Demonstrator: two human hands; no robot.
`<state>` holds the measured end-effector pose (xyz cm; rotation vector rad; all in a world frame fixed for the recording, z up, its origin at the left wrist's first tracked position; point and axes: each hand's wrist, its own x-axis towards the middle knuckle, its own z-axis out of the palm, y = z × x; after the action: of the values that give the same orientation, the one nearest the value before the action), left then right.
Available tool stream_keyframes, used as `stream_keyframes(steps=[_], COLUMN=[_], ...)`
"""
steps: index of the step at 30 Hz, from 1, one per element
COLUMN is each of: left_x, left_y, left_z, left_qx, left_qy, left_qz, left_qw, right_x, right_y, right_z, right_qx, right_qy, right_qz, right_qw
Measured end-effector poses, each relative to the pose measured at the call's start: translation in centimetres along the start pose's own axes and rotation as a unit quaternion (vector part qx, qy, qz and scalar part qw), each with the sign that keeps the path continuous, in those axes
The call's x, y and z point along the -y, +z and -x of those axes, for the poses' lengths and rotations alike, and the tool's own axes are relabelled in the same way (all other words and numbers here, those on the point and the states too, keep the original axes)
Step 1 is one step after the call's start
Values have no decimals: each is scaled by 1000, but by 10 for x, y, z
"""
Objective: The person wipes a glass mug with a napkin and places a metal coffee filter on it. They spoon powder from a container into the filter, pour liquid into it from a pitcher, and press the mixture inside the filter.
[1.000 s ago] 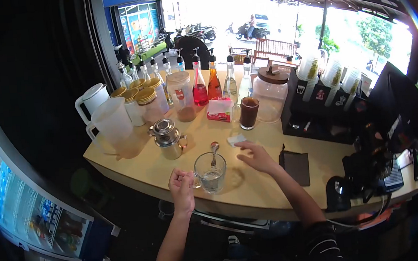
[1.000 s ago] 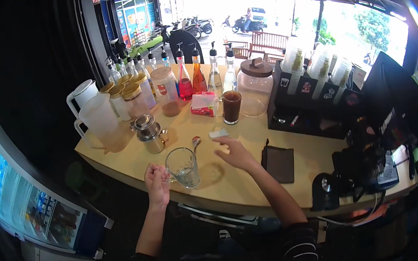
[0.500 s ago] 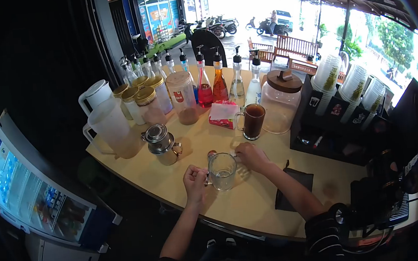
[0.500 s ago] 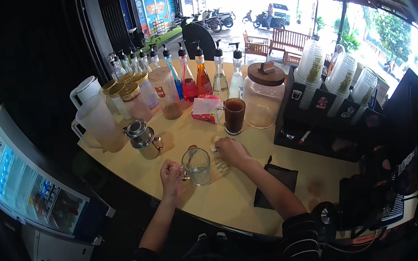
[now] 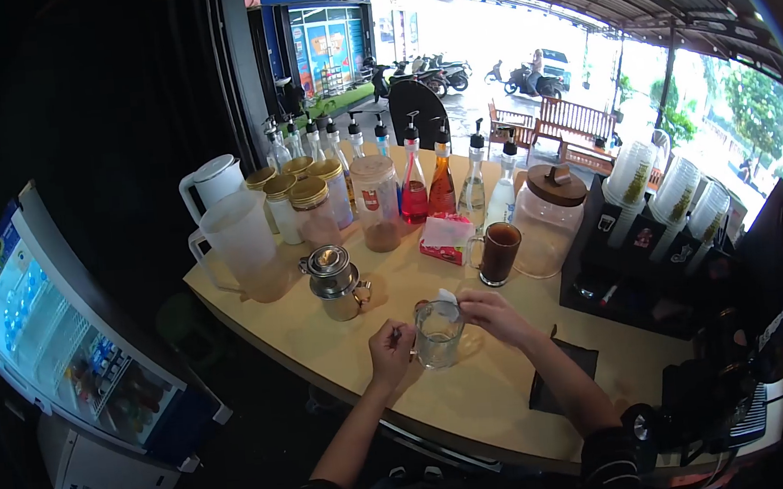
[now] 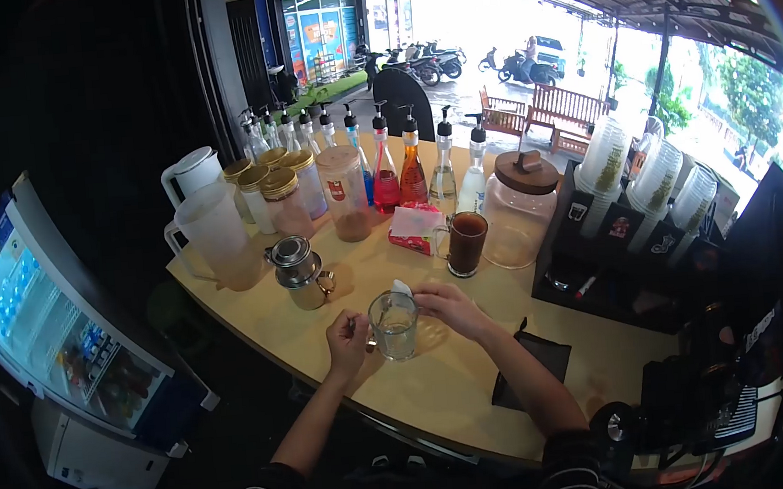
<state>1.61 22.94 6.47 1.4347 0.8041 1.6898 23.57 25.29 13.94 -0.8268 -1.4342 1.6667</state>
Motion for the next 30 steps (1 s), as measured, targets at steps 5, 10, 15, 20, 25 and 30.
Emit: stream_keyframes(steps=[5, 10, 15, 20, 25, 30], left_x=[-15, -1, -6, -45, -70, -104], left_y=[0, -22, -19, 2, 2, -17], left_z=[-12, -26, -26, -25, -27, -20], left_qx=[-39, -46, -68, -57, -80, -109], left_qy=[9, 51, 22, 13, 71, 51], left_qz=[23, -29, -7, 5, -92, -90], left_qw=[999, 997, 997, 998, 990, 989], right_x=[8, -4, 4, 38, 58, 76], right_y=[40, 61, 60, 64, 98, 112], right_z=[11, -13, -17, -26, -30, -30], right_qx=[-56, -169, -205, -203, -165, -137], right_qy=[-105, -178, -240, -262, -341, -245], right_qz=[104, 138, 256, 173, 410, 328], right_qw=[987, 960, 914, 928, 830, 902])
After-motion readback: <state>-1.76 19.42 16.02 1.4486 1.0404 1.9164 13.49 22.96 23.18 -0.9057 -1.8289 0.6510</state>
